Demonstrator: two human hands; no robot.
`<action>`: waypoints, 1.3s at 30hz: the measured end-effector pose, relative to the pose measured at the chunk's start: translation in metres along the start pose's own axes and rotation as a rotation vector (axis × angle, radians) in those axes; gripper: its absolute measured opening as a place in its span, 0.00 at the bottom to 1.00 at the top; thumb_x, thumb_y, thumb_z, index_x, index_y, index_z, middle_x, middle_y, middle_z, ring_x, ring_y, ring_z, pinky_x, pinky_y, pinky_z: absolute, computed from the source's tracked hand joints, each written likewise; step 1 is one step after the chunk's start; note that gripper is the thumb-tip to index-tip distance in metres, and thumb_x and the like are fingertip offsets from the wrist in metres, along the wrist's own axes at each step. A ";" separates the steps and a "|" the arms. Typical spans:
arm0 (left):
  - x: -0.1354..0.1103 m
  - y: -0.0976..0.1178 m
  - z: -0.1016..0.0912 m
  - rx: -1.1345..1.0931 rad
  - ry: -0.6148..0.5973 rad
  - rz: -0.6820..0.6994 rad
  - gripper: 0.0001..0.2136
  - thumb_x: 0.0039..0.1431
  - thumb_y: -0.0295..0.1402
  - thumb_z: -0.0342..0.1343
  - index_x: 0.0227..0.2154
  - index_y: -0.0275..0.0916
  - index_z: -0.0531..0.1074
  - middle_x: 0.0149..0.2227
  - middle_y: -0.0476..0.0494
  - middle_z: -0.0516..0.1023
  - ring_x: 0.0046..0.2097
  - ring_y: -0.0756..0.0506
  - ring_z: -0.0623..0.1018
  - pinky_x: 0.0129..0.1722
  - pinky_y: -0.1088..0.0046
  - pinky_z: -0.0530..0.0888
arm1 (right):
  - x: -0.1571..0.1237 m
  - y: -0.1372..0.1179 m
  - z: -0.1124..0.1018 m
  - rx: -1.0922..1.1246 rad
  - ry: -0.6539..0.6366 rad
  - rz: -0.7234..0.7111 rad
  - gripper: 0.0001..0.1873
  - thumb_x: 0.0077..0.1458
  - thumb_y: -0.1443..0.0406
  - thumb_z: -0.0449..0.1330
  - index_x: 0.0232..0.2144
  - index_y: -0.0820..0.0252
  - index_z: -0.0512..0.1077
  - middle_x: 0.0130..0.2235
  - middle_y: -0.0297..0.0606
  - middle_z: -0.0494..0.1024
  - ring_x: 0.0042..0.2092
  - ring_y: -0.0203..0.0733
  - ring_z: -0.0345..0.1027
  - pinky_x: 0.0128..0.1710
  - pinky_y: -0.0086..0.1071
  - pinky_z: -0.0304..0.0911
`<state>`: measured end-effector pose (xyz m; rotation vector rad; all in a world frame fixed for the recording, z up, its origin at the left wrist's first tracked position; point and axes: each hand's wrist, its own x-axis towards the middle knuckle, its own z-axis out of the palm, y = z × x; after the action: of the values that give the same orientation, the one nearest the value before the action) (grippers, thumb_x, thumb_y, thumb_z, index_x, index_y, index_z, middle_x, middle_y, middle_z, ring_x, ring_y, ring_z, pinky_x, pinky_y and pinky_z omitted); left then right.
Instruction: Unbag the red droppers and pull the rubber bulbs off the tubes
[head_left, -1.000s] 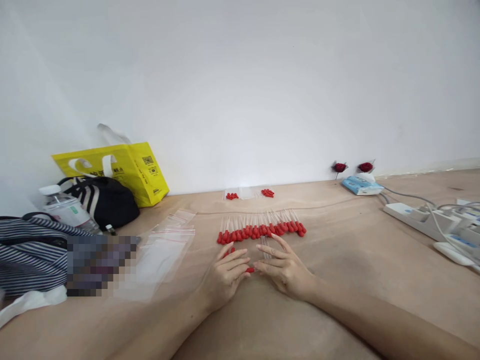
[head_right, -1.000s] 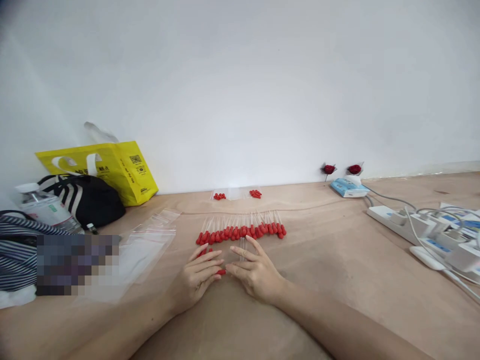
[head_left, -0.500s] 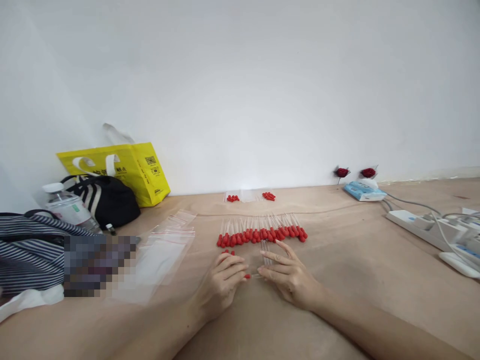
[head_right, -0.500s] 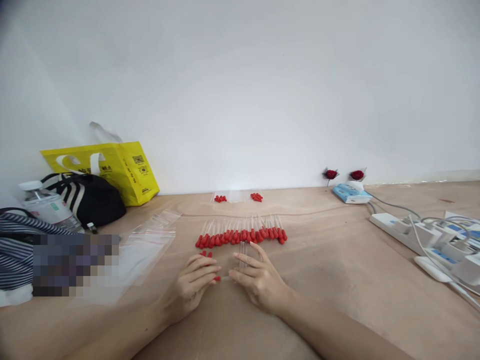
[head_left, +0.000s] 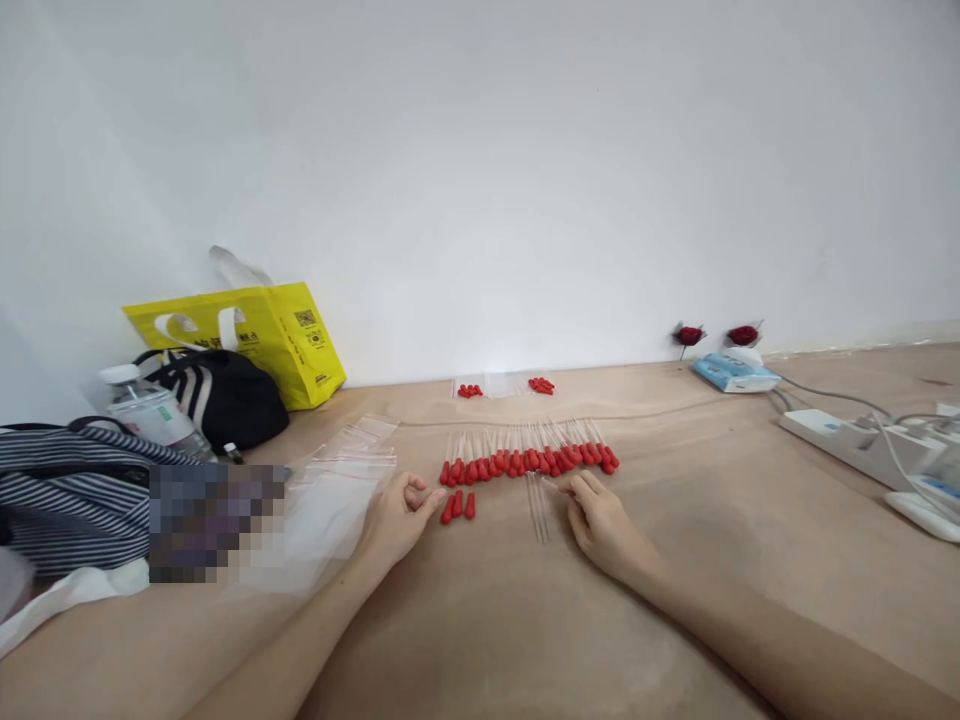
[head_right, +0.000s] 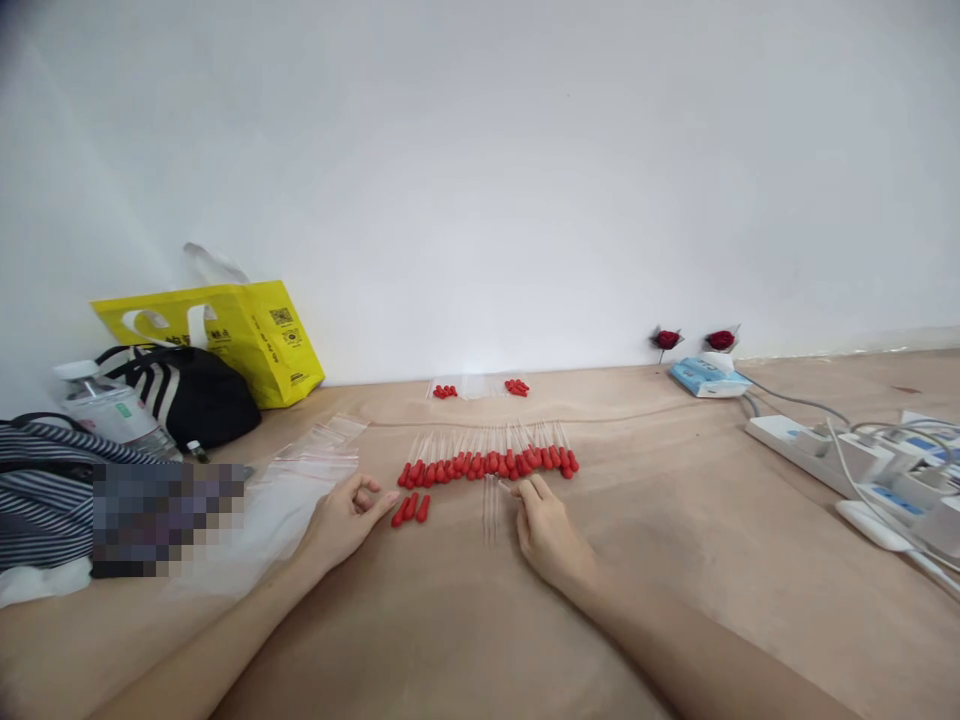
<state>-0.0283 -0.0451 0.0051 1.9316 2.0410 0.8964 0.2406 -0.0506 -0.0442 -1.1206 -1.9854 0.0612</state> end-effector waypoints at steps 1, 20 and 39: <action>-0.001 0.002 0.001 -0.008 -0.024 -0.002 0.14 0.43 0.45 0.53 0.25 0.38 0.65 0.18 0.53 0.69 0.24 0.48 0.70 0.24 0.76 0.63 | 0.000 0.002 0.002 -0.012 0.009 0.003 0.11 0.49 0.76 0.45 0.31 0.60 0.63 0.30 0.38 0.66 0.30 0.38 0.63 0.29 0.31 0.62; 0.065 0.009 0.013 0.123 -0.276 -0.133 0.16 0.45 0.39 0.51 0.09 0.38 0.63 0.09 0.52 0.60 0.19 0.49 0.66 0.19 0.77 0.56 | 0.007 -0.016 0.000 -0.013 -0.179 -0.096 0.13 0.55 0.62 0.50 0.40 0.64 0.66 0.42 0.48 0.67 0.45 0.45 0.62 0.44 0.38 0.62; 0.051 0.009 -0.015 0.131 -0.151 -0.032 0.08 0.50 0.35 0.47 0.20 0.38 0.65 0.20 0.50 0.69 0.26 0.48 0.71 0.25 0.76 0.64 | 0.005 -0.009 -0.006 0.052 -0.058 -0.117 0.10 0.53 0.67 0.51 0.38 0.60 0.67 0.38 0.43 0.69 0.40 0.42 0.64 0.40 0.37 0.63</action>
<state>-0.0354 -0.0007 0.0348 1.9599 2.0816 0.6037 0.2367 -0.0540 -0.0333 -0.9773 -2.0859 0.0844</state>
